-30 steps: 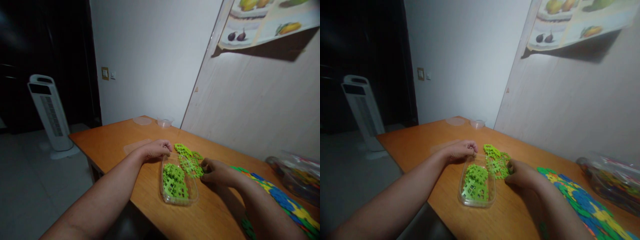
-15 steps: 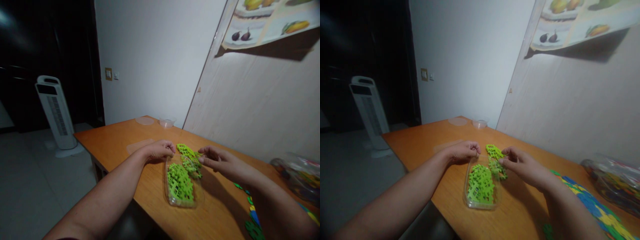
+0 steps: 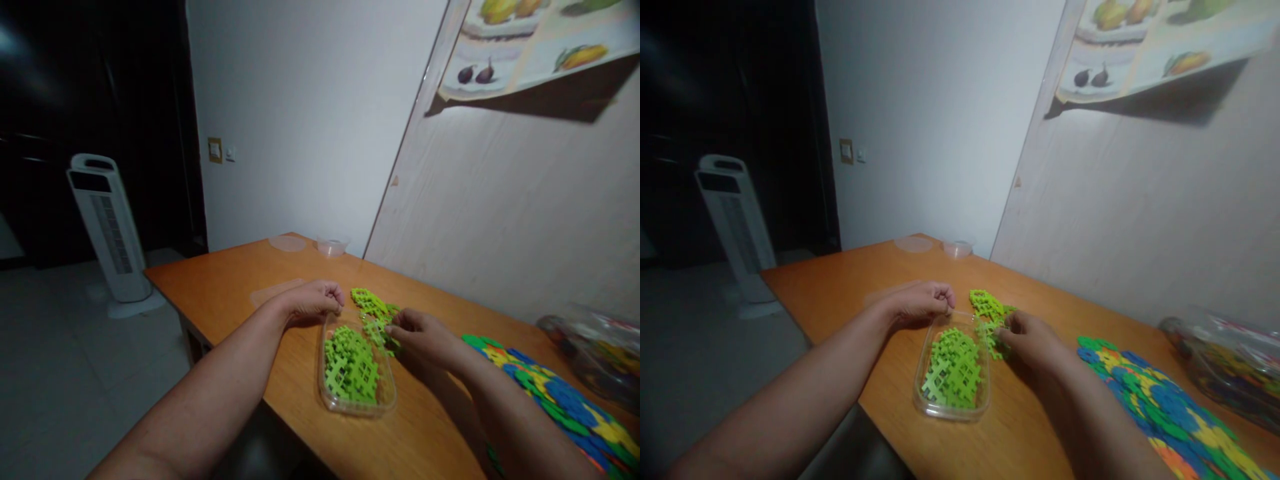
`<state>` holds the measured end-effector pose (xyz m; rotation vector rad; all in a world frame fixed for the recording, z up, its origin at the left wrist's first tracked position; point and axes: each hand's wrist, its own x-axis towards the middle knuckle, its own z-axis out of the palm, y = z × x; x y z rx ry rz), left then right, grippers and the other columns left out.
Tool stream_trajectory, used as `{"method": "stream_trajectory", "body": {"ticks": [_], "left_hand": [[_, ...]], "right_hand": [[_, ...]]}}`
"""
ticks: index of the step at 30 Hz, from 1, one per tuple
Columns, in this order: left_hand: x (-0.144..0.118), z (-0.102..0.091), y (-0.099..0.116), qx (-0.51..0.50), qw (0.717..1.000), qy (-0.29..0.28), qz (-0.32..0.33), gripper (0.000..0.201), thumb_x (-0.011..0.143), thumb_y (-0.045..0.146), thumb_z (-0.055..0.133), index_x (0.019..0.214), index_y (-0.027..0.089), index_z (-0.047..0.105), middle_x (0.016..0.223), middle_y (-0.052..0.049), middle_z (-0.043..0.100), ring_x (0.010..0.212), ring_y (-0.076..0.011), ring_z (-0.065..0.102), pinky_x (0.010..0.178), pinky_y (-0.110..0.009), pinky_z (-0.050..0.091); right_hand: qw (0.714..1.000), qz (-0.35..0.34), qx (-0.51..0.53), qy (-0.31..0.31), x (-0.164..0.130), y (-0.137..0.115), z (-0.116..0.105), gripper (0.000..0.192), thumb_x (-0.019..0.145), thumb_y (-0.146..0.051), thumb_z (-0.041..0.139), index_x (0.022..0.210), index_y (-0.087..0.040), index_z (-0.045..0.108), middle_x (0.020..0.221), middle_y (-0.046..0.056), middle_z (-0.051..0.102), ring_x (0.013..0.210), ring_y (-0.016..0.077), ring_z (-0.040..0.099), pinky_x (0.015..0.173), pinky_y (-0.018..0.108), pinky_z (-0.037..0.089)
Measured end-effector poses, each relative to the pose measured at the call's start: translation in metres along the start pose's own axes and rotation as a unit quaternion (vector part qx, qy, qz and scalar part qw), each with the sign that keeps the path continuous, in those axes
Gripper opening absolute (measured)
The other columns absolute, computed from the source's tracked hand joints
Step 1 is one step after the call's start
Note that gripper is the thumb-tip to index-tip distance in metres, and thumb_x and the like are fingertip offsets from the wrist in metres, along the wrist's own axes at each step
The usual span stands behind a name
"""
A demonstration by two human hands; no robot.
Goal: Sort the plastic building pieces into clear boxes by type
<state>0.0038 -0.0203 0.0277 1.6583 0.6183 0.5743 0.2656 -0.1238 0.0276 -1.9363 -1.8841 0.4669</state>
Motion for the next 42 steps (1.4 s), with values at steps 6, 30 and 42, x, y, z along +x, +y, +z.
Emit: {"method": "stream_trajectory", "body": {"ticks": [6,30,42], "left_hand": [[0.001,0.001,0.0,0.004,1.0,0.009,0.007,0.018,0.062,0.016,0.062,0.08,0.015,0.058,0.066,0.002,0.054,0.053,-0.0071,0.045,0.049,-0.02,0.028],[0.004,0.001,-0.005,-0.02,0.999,0.027,0.009,0.019,0.063,0.016,0.063,0.082,0.016,0.056,0.063,0.004,0.053,0.051,-0.0075,0.047,0.047,-0.02,0.031],[0.002,0.001,-0.004,-0.024,1.0,-0.01,0.003,0.021,0.064,0.017,0.065,0.083,0.016,0.056,0.065,0.003,0.054,0.052,-0.0075,0.048,0.047,-0.02,0.032]], "right_hand": [[0.994,-0.019,-0.106,0.014,-0.003,-0.02,0.015,0.06,0.074,-0.064,0.062,0.115,-0.02,0.062,0.106,0.01,0.067,0.087,0.0226,0.062,0.067,0.029,0.042],[0.998,0.006,-0.053,0.026,-0.008,-0.016,-0.02,0.035,0.075,-0.055,0.063,0.078,-0.02,0.063,0.069,0.005,0.065,0.065,0.0185,0.056,0.056,0.028,0.038],[0.979,0.051,-0.193,-0.04,-0.009,-0.018,-0.001,0.028,0.069,-0.041,0.066,0.089,-0.021,0.061,0.083,0.007,0.069,0.073,0.0218,0.061,0.056,0.028,0.035]]}}
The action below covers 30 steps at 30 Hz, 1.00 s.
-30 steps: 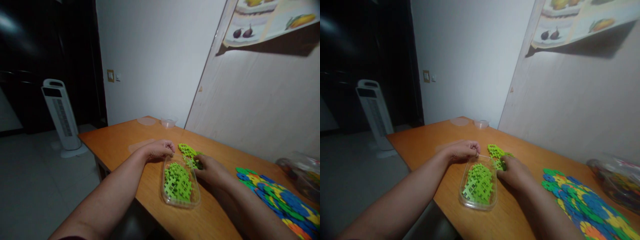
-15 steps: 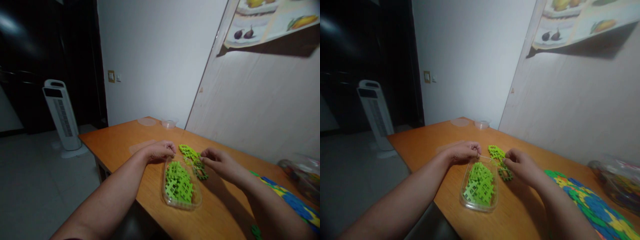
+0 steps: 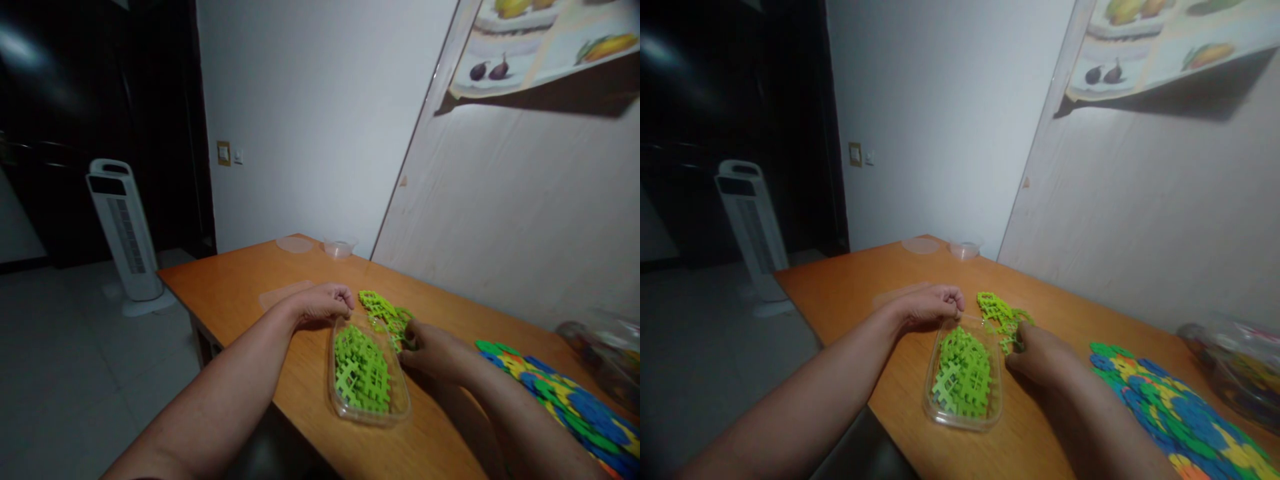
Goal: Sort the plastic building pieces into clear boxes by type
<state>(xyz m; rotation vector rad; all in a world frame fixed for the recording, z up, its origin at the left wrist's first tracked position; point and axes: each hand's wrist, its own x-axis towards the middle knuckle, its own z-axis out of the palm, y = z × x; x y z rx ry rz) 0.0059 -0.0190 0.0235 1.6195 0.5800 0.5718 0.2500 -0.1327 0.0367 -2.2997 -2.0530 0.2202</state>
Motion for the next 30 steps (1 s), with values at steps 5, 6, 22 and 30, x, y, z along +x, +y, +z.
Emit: {"method": "stream_trajectory", "body": {"ticks": [5,6,22,30], "left_hand": [[0.004,-0.002,-0.004,0.019,1.0,0.016,0.005,0.021,0.065,0.018,0.065,0.084,0.016,0.057,0.066,0.003,0.054,0.053,-0.0074,0.048,0.047,-0.019,0.032],[0.004,-0.002,-0.004,0.021,1.0,0.012,0.005,0.02,0.065,0.018,0.065,0.084,0.016,0.057,0.066,0.003,0.054,0.053,-0.0073,0.048,0.047,-0.019,0.032],[0.004,0.0,-0.003,0.021,1.0,0.014,0.004,0.02,0.064,0.019,0.065,0.083,0.016,0.058,0.067,0.003,0.054,0.053,-0.0076,0.047,0.047,-0.02,0.03],[0.004,-0.001,-0.002,0.034,0.999,0.024,0.005,0.019,0.063,0.018,0.064,0.082,0.016,0.059,0.069,0.002,0.056,0.056,-0.0086,0.05,0.049,-0.02,0.031]], "right_hand": [[0.998,0.006,0.067,0.014,-0.001,0.011,-0.012,0.03,0.071,-0.041,0.066,0.091,-0.02,0.058,0.073,0.003,0.064,0.064,0.0182,0.056,0.052,0.026,0.033],[0.995,-0.009,0.092,0.022,-0.004,0.011,-0.017,0.029,0.073,-0.04,0.065,0.091,-0.02,0.057,0.07,0.002,0.063,0.062,0.0169,0.055,0.052,0.026,0.033],[0.972,-0.042,0.175,0.149,0.016,0.022,0.003,0.011,0.079,-0.027,0.055,0.086,-0.021,0.061,0.075,0.002,0.066,0.069,0.0165,0.057,0.062,0.027,0.042],[0.973,-0.177,0.029,0.143,0.02,0.002,0.029,0.033,0.085,-0.033,0.055,0.115,-0.025,0.067,0.121,0.01,0.061,0.112,0.0259,0.053,0.094,0.038,0.04]]}}
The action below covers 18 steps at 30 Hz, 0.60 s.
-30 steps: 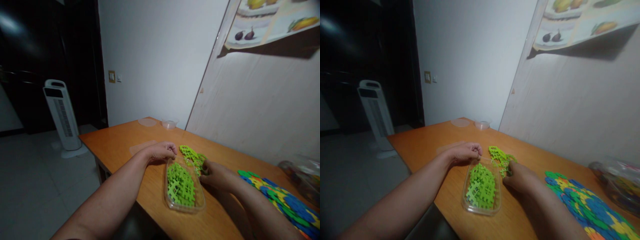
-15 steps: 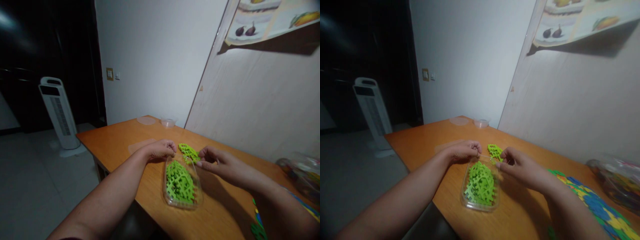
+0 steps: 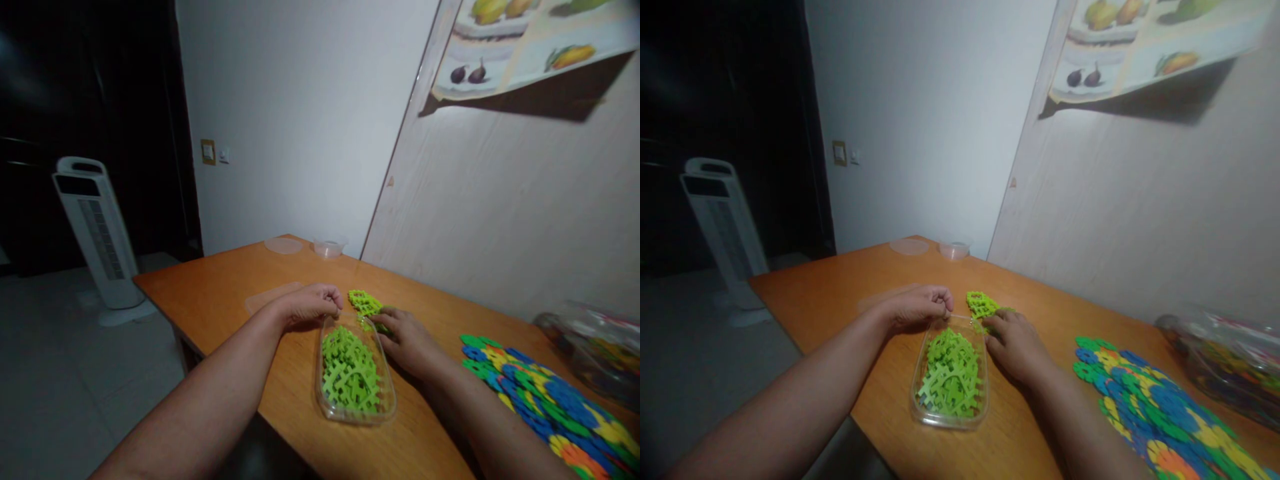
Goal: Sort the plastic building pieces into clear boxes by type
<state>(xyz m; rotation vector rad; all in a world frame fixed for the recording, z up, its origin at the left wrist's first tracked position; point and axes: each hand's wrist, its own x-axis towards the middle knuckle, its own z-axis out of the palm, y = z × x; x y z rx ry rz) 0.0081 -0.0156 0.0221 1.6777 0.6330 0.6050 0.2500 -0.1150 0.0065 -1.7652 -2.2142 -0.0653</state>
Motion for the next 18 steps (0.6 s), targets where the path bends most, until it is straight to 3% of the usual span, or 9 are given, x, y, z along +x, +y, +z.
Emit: {"method": "stream_trajectory", "body": {"ticks": [7,12,15,18], "left_hand": [[0.002,0.0,-0.004,-0.007,1.0,-0.004,-0.003,0.02,0.064,0.018,0.064,0.083,0.016,0.059,0.069,0.002,0.057,0.054,-0.008,0.049,0.05,-0.021,0.032],[0.002,-0.001,-0.003,-0.002,1.0,-0.006,-0.003,0.019,0.065,0.019,0.064,0.083,0.016,0.058,0.069,0.002,0.056,0.056,-0.0083,0.05,0.05,-0.02,0.031],[0.002,-0.001,-0.003,-0.006,1.0,-0.008,-0.003,0.02,0.064,0.018,0.064,0.083,0.016,0.058,0.069,0.002,0.056,0.056,-0.0082,0.049,0.049,-0.02,0.03],[0.001,0.0,-0.002,-0.02,1.0,-0.012,-0.005,0.02,0.064,0.017,0.064,0.084,0.016,0.058,0.069,0.002,0.056,0.056,-0.0084,0.05,0.049,-0.02,0.03]], "right_hand": [[1.0,0.017,0.001,-0.003,-0.004,0.004,-0.009,0.015,0.08,-0.029,0.061,0.09,-0.023,0.072,0.102,0.009,0.061,0.098,0.0234,0.055,0.085,0.035,0.043],[0.994,0.041,0.09,0.041,-0.003,0.009,-0.025,0.014,0.078,-0.033,0.062,0.08,-0.02,0.069,0.095,0.008,0.061,0.092,0.0227,0.056,0.08,0.034,0.045],[0.982,0.031,0.18,0.055,-0.003,0.0,-0.047,0.02,0.08,-0.039,0.062,0.082,-0.021,0.068,0.091,0.006,0.063,0.091,0.022,0.058,0.082,0.035,0.045],[0.961,0.001,0.275,0.024,-0.005,-0.015,-0.068,0.027,0.081,-0.046,0.064,0.096,-0.023,0.068,0.103,0.006,0.065,0.097,0.0215,0.059,0.084,0.034,0.046]]}}
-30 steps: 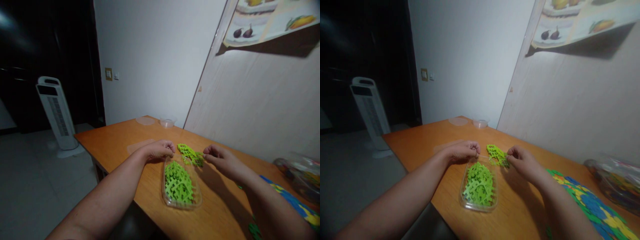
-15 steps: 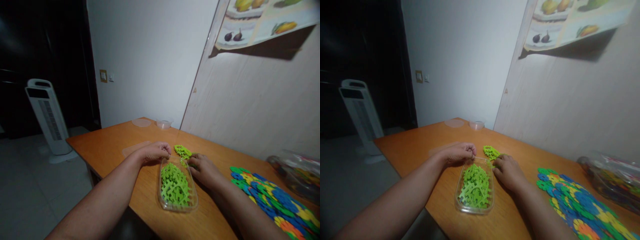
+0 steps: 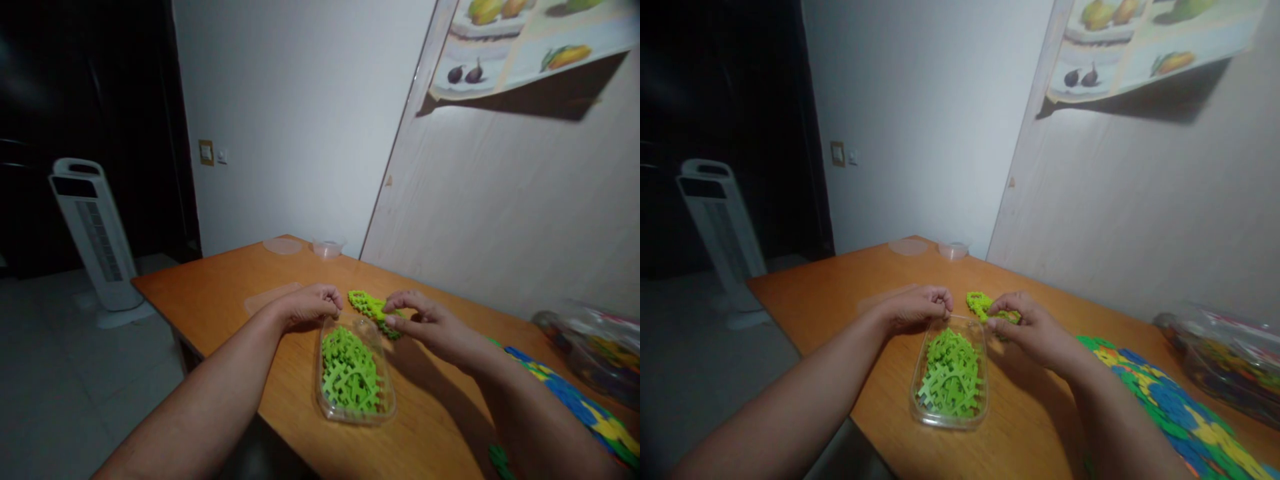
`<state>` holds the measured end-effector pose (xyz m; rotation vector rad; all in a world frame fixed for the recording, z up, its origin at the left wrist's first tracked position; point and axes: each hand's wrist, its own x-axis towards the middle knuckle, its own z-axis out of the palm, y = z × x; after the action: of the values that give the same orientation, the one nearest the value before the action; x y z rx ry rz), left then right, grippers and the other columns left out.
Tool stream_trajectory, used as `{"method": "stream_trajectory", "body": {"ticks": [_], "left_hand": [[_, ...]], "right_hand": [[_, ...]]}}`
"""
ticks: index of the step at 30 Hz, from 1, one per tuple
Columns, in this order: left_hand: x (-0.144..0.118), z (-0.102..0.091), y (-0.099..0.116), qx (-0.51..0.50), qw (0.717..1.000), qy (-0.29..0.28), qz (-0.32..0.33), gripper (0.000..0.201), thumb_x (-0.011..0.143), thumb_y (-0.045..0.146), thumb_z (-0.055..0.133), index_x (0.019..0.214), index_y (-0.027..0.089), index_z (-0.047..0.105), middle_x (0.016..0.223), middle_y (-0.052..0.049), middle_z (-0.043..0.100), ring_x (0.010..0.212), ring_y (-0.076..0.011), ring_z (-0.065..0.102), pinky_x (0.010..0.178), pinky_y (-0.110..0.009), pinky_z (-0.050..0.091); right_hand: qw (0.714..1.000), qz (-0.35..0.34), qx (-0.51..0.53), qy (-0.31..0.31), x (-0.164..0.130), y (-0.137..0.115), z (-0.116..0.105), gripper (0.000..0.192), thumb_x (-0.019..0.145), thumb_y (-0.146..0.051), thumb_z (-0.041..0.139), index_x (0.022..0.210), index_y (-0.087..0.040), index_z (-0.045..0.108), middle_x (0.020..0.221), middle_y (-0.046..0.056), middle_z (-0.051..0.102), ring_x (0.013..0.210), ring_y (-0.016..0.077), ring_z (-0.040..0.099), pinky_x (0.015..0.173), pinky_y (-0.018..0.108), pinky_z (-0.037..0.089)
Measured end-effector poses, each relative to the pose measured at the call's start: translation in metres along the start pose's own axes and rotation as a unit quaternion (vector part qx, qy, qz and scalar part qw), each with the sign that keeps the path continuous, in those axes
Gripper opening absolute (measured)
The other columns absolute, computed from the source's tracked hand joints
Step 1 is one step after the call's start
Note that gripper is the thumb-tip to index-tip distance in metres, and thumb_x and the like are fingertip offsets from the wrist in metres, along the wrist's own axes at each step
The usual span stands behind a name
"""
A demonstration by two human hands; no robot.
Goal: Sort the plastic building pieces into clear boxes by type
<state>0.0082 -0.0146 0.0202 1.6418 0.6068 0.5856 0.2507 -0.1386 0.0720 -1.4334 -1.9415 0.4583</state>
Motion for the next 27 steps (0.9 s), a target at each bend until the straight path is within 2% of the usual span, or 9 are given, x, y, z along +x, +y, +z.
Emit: {"method": "stream_trajectory", "body": {"ticks": [4,5,8,11,13,18,22,24,27], "left_hand": [[-0.001,0.0,0.003,-0.009,1.0,-0.001,-0.002,0.022,0.063,0.017,0.065,0.084,0.016,0.058,0.067,0.002,0.055,0.055,-0.0084,0.049,0.049,-0.02,0.029],[-0.001,0.0,0.003,-0.007,1.0,0.0,-0.002,0.022,0.062,0.017,0.065,0.083,0.016,0.058,0.067,0.002,0.055,0.054,-0.0084,0.049,0.048,-0.02,0.03],[0.0,0.001,0.004,-0.001,1.0,0.004,-0.005,0.022,0.061,0.017,0.066,0.082,0.015,0.059,0.066,0.002,0.055,0.053,-0.0084,0.048,0.048,-0.02,0.029],[0.001,0.001,0.003,0.002,1.0,0.006,-0.003,0.022,0.062,0.017,0.065,0.082,0.015,0.059,0.067,0.002,0.055,0.054,-0.0082,0.049,0.048,-0.02,0.029],[0.001,0.0,0.002,0.005,1.0,0.006,0.001,0.021,0.062,0.017,0.065,0.082,0.015,0.059,0.067,0.001,0.055,0.055,-0.0082,0.049,0.049,-0.02,0.029],[0.001,0.0,0.002,0.02,1.0,0.0,0.002,0.02,0.064,0.018,0.064,0.083,0.015,0.058,0.068,0.001,0.056,0.056,-0.0085,0.049,0.049,-0.02,0.03],[0.001,0.0,0.002,0.027,1.0,0.001,0.003,0.02,0.065,0.018,0.064,0.083,0.016,0.058,0.071,0.001,0.057,0.058,-0.0086,0.05,0.05,-0.02,0.03],[0.001,0.0,0.001,0.029,1.0,0.004,0.0,0.02,0.065,0.018,0.064,0.083,0.016,0.058,0.071,0.001,0.057,0.058,-0.0086,0.051,0.05,-0.02,0.03],[0.002,0.0,0.0,0.029,1.0,0.011,0.0,0.02,0.064,0.017,0.063,0.084,0.016,0.057,0.071,0.001,0.056,0.057,-0.0086,0.051,0.049,-0.02,0.03]], "right_hand": [[0.998,0.053,0.016,0.026,0.004,-0.001,0.006,0.035,0.085,-0.047,0.058,0.109,-0.023,0.065,0.114,0.006,0.065,0.097,0.0218,0.062,0.08,0.033,0.05],[0.996,0.072,-0.011,0.046,0.006,0.007,0.012,0.035,0.087,-0.046,0.055,0.11,-0.022,0.064,0.112,0.007,0.066,0.095,0.0222,0.063,0.08,0.034,0.05],[0.985,0.078,-0.127,0.082,0.012,0.04,0.034,0.043,0.089,-0.04,0.05,0.126,-0.019,0.058,0.126,0.011,0.061,0.116,0.0255,0.056,0.097,0.037,0.044],[0.968,0.082,-0.233,0.048,0.015,0.063,0.054,0.055,0.091,-0.036,0.047,0.143,-0.017,0.043,0.141,0.015,0.05,0.133,0.0298,0.041,0.106,0.045,0.033],[0.96,0.08,-0.266,0.021,0.015,0.066,0.061,0.057,0.09,-0.035,0.048,0.144,-0.02,0.04,0.142,0.014,0.05,0.134,0.0306,0.039,0.105,0.046,0.033],[0.953,0.079,-0.289,0.045,0.013,0.055,0.061,0.041,0.085,-0.028,0.053,0.126,-0.023,0.056,0.111,0.011,0.066,0.109,0.0262,0.054,0.09,0.036,0.04],[0.954,0.094,-0.278,0.065,0.013,0.055,0.056,0.033,0.084,-0.026,0.053,0.116,-0.022,0.06,0.093,0.009,0.066,0.097,0.024,0.057,0.081,0.033,0.042],[0.961,0.105,-0.241,0.083,0.013,0.054,0.052,0.031,0.082,-0.025,0.055,0.112,-0.021,0.06,0.089,0.007,0.064,0.09,0.0222,0.058,0.077,0.032,0.043],[0.983,0.113,-0.111,0.094,0.012,0.041,0.039,0.027,0.08,-0.028,0.055,0.107,-0.021,0.057,0.084,0.004,0.062,0.075,0.0177,0.058,0.067,0.029,0.044]]}}
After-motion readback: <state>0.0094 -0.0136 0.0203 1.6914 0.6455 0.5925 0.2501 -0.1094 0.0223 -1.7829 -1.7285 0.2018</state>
